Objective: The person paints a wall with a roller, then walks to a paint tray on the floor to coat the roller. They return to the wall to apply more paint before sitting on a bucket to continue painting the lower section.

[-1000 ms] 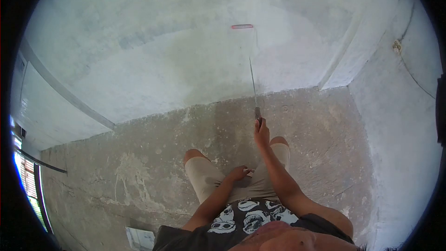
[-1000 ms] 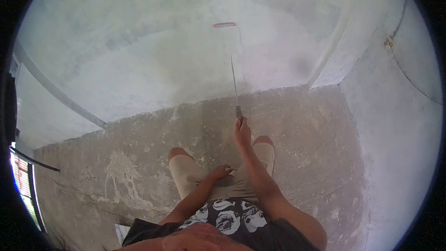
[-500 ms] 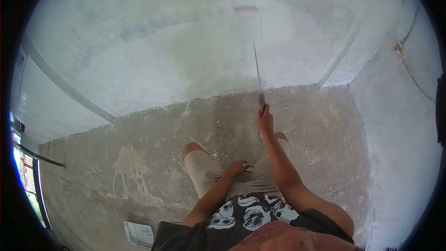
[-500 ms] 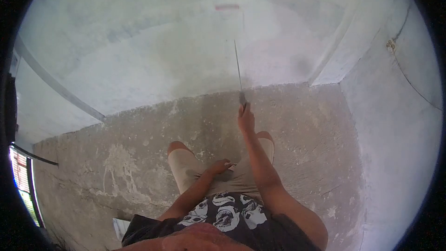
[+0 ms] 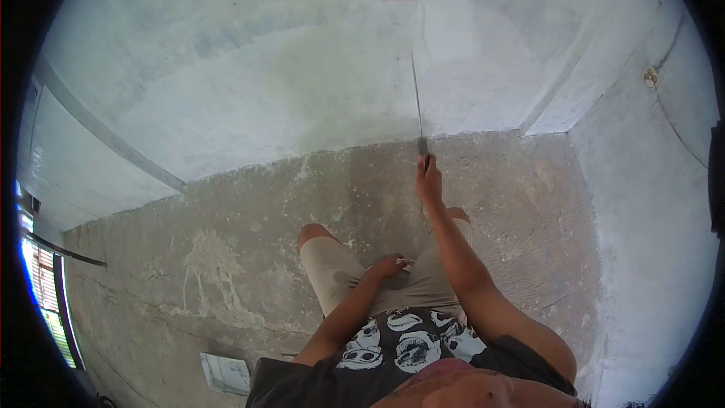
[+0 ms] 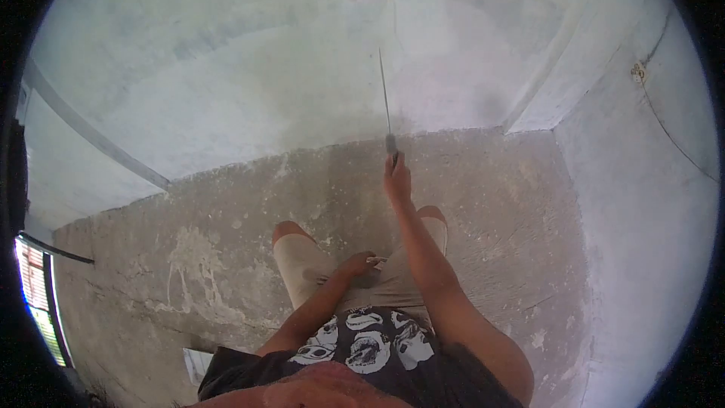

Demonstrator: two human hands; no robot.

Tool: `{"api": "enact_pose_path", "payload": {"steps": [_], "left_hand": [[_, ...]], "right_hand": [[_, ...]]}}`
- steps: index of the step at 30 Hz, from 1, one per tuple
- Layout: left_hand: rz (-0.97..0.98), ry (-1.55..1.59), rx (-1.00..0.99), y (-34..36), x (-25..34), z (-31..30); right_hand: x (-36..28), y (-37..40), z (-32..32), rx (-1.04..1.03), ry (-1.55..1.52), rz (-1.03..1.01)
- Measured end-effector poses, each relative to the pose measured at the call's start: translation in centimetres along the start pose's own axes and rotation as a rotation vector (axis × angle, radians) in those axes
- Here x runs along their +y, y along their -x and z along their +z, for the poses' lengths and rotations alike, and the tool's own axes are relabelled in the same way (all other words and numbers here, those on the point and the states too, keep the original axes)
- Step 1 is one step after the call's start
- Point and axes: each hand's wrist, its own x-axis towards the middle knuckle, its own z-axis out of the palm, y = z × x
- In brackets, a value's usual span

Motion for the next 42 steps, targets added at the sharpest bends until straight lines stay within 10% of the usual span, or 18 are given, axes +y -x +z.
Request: {"api": "enact_pose_path", "payload": {"steps": [7, 14, 37, 42], "left_hand": [[0.018, 0.011, 0.013, -0.9, -1.0, 0.5], [-0.044, -0.005, -0.025, 0.9, 2.5, -1.5], [-0.033, 0.004, -0.027, 0.7, 1.9, -1.1], [-0.041, -0.052, -0.060, 1.4, 3.2, -2.3]], "right_hand": [[-3.2, -1.2, -1.0, -0.020, -0.037, 0.014], [10.9, 10.1, 6.9, -0.111, 0.076, 0.087], [6.6, 10.9, 4.8, -0.014, 0.017, 0.061], [1.6, 10.9, 3.3, -0.173, -0.228, 0.311]]}}
